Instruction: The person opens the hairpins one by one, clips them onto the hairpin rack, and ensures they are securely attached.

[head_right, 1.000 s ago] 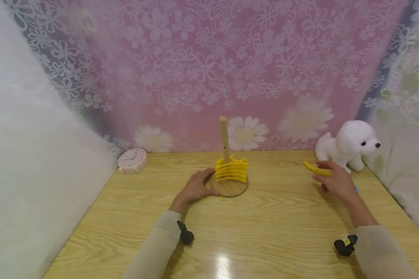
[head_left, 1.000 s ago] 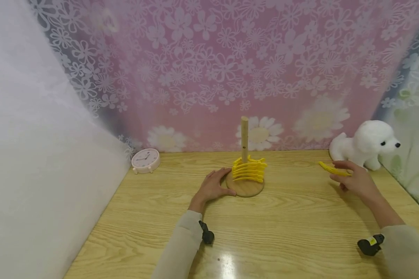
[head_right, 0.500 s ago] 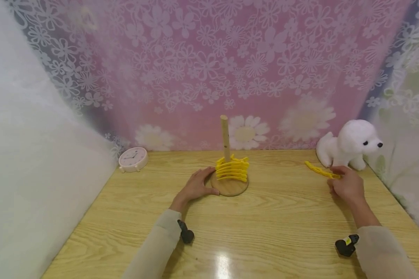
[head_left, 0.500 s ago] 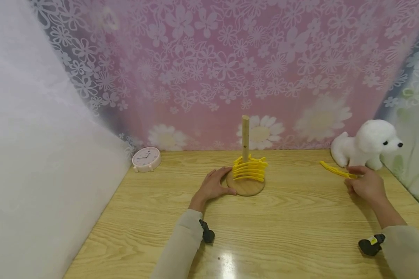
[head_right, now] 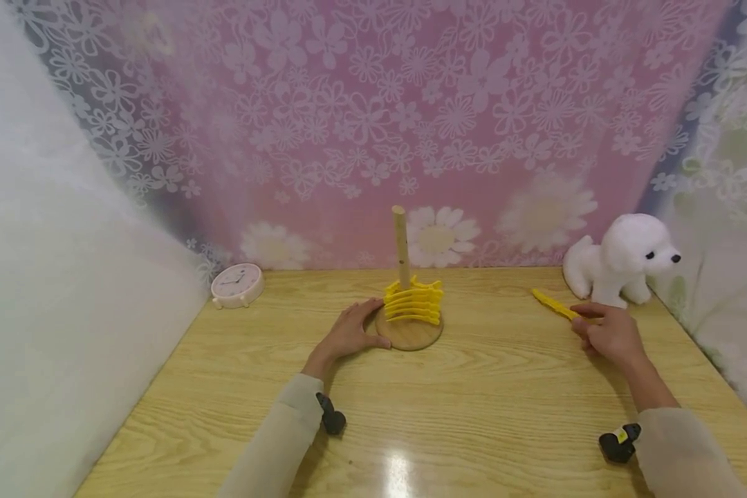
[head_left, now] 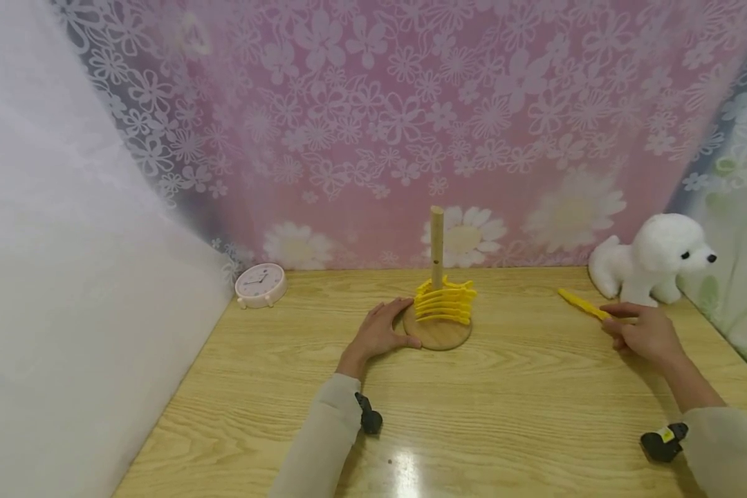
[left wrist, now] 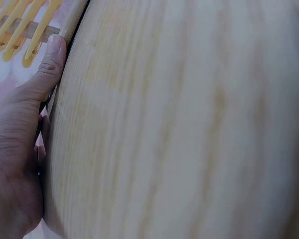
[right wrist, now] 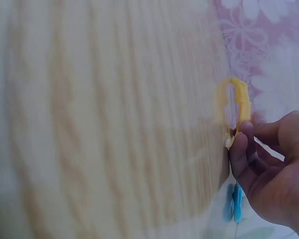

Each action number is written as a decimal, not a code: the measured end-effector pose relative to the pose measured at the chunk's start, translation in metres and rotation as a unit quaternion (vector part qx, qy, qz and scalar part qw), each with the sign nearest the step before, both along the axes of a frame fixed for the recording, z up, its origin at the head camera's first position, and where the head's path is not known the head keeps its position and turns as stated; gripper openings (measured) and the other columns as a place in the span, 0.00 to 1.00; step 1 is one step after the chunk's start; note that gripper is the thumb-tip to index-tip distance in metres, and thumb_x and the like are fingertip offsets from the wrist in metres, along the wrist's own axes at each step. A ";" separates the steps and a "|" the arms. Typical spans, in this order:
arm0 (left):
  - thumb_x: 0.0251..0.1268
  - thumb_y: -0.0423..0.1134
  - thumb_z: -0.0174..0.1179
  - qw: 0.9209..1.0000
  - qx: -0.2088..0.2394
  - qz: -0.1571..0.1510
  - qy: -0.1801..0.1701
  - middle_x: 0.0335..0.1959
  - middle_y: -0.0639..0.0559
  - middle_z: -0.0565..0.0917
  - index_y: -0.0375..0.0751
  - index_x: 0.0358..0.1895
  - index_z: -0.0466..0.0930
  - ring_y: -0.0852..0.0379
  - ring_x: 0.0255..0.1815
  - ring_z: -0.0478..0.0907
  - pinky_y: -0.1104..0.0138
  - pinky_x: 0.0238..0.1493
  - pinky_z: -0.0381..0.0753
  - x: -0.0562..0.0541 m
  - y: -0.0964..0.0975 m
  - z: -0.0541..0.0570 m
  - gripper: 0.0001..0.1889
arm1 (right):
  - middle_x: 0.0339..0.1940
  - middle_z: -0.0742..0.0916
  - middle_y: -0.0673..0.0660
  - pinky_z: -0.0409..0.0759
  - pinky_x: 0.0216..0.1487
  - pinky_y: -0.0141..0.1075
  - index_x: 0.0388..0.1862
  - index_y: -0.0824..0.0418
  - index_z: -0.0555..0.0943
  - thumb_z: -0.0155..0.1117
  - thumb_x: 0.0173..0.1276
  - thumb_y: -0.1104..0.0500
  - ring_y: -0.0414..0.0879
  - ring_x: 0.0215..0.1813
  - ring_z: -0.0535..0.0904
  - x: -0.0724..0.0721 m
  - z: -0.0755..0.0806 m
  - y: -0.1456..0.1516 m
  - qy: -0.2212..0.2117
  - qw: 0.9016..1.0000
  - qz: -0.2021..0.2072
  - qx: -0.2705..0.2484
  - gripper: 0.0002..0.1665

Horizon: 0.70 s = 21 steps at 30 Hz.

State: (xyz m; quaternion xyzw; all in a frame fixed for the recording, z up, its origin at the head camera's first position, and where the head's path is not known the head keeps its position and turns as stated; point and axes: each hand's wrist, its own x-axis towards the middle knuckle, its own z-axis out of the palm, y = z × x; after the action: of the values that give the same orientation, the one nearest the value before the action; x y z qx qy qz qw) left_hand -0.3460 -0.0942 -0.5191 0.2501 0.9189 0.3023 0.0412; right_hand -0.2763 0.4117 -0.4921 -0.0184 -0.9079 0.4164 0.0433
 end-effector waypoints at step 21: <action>0.57 0.63 0.74 1.000 0.001 0.002 -0.001 0.83 0.56 0.61 0.55 0.84 0.58 0.57 0.85 0.50 0.57 0.86 0.41 0.001 0.001 0.001 0.53 | 0.40 0.89 0.58 0.86 0.27 0.39 0.68 0.75 0.75 0.60 0.81 0.47 0.44 0.28 0.82 -0.005 -0.002 -0.004 -0.032 0.998 0.055 -0.012 0.33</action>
State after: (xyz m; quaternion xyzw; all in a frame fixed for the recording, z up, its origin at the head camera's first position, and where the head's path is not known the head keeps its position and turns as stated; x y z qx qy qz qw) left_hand -0.3448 -0.0931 -0.5180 0.2477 0.9190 0.3040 0.0414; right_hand -0.2809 0.4079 -0.4938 0.0175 -0.9034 0.4284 -0.0093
